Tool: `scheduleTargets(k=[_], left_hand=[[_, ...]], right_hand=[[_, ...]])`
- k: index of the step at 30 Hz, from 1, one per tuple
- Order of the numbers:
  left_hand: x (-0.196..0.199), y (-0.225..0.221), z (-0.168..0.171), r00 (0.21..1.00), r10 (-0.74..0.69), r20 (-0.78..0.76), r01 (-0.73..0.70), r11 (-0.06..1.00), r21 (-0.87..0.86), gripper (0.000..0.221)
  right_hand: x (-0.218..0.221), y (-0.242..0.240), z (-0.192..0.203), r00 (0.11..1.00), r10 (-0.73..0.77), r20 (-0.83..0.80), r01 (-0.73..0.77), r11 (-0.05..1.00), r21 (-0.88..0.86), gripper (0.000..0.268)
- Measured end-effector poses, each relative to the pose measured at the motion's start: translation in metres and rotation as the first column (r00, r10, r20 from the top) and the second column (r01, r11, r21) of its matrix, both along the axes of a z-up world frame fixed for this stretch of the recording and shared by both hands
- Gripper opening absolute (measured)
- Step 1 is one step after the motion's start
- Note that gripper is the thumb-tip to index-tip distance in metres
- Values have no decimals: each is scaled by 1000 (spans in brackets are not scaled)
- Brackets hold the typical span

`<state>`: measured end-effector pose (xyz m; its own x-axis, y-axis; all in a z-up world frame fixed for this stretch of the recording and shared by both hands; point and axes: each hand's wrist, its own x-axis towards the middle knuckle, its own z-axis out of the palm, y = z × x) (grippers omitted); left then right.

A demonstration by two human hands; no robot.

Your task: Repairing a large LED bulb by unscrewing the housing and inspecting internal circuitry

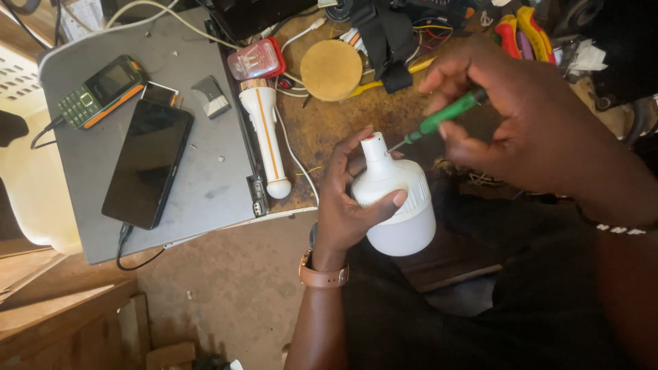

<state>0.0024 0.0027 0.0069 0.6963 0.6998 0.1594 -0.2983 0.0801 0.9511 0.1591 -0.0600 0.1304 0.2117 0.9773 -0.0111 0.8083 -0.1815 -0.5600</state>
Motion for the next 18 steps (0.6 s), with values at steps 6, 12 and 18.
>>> scheduleTargets(k=[6, 12, 18], left_hand=[[2, 0, -4, 1000, -2, 31, 2, 1000, -23, 67], [2, 2, -5, 999, -3, 54, 5, 999, -34, 64], [1, 2, -4, 997, 9, 72, -3, 997, -83, 67]], right_hand=[[-7, 2, 4, 1000, -14, 12, 13, 999, 45, 25], [-7, 3, 0, 1000, -1, 31, -3, 989, 146, 30], [-12, 5, 5, 999, -31, 19, 28, 992, 127, 32]])
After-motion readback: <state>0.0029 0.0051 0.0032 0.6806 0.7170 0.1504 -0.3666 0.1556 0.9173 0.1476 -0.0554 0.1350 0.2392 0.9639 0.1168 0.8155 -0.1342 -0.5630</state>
